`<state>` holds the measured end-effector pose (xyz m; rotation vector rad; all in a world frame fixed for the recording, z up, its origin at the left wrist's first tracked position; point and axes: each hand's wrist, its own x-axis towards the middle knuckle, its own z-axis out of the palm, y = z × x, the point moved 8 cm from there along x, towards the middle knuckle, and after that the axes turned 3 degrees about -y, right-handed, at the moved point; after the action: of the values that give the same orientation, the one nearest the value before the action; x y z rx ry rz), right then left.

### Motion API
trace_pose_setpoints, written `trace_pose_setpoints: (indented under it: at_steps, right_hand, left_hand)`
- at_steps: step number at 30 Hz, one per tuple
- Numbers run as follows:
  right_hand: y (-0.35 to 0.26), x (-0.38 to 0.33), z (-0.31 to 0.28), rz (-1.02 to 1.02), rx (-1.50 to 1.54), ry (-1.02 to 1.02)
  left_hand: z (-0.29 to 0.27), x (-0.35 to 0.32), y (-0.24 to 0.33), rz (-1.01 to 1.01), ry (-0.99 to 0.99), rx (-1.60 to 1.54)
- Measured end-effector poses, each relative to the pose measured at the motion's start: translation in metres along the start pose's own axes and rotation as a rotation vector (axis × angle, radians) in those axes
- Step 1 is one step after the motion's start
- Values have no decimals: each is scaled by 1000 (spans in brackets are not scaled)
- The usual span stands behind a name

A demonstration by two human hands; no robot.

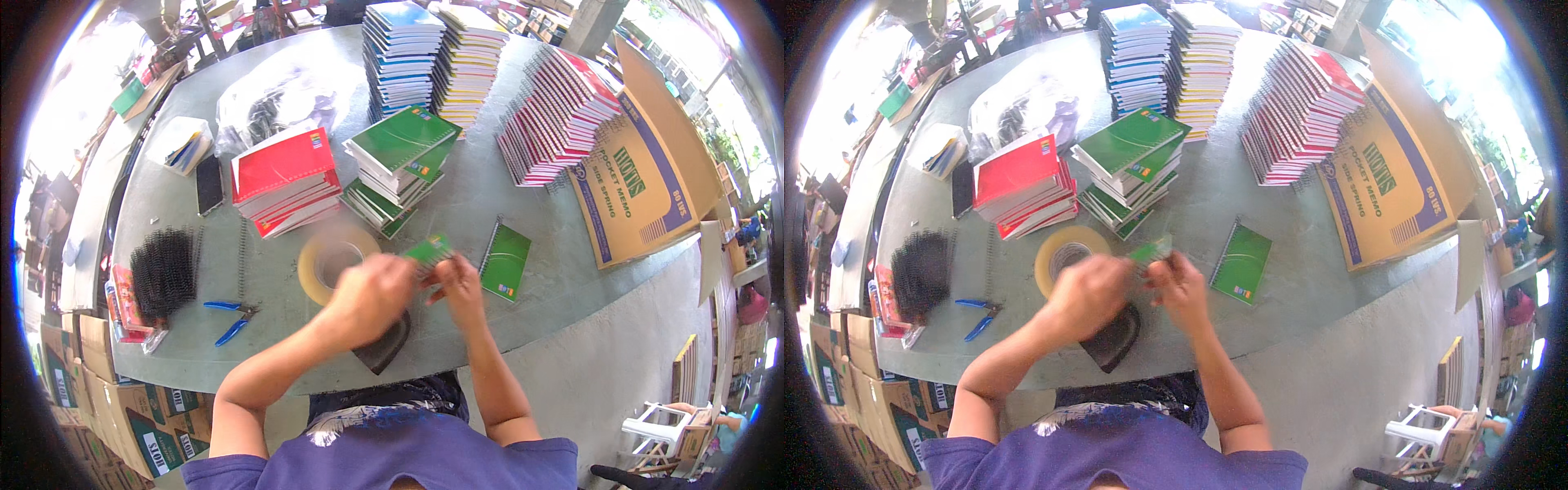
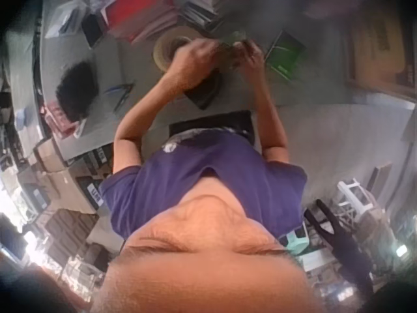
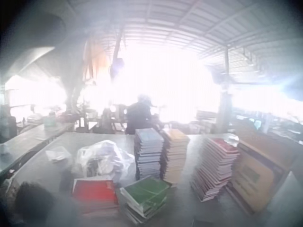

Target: The person assembles spiral-bound notebooks by inserting metal coils into pre-punched holes and securing the ends with pliers. They handle multiple green notebooks, repeatedly pick up and place down tools, and stack completed units on the table.

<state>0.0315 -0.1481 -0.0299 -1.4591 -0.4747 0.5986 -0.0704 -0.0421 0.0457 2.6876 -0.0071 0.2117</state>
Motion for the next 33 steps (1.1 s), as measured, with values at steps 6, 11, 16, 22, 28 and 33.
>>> trace_pose_setpoints:
  at_steps: [6, 11, 16, 22, 28, 33]
  right_hand:
    - [-28, 7, -82, -48, 20, 296]
    - [10, 11, -178, -66, -963, 521]
    - [26, 3, -187, 101, -939, 469]
    - [2, -16, -165, -3, -1104, 611]
    - [-12, -33, -84, -397, -1307, 42]
    - [-16, 12, -85, -420, -1344, 58]
  left_hand:
    - [-28, 19, 39, 280, 199, -186]
    - [-27, 11, 2, 93, 149, -176]
    - [-15, 0, -13, 15, 54, -220]
    - [-16, 3, -17, -46, 44, -273]
    - [-38, -20, -50, -116, 188, -267]
    - [-56, -30, -55, -119, 266, -216]
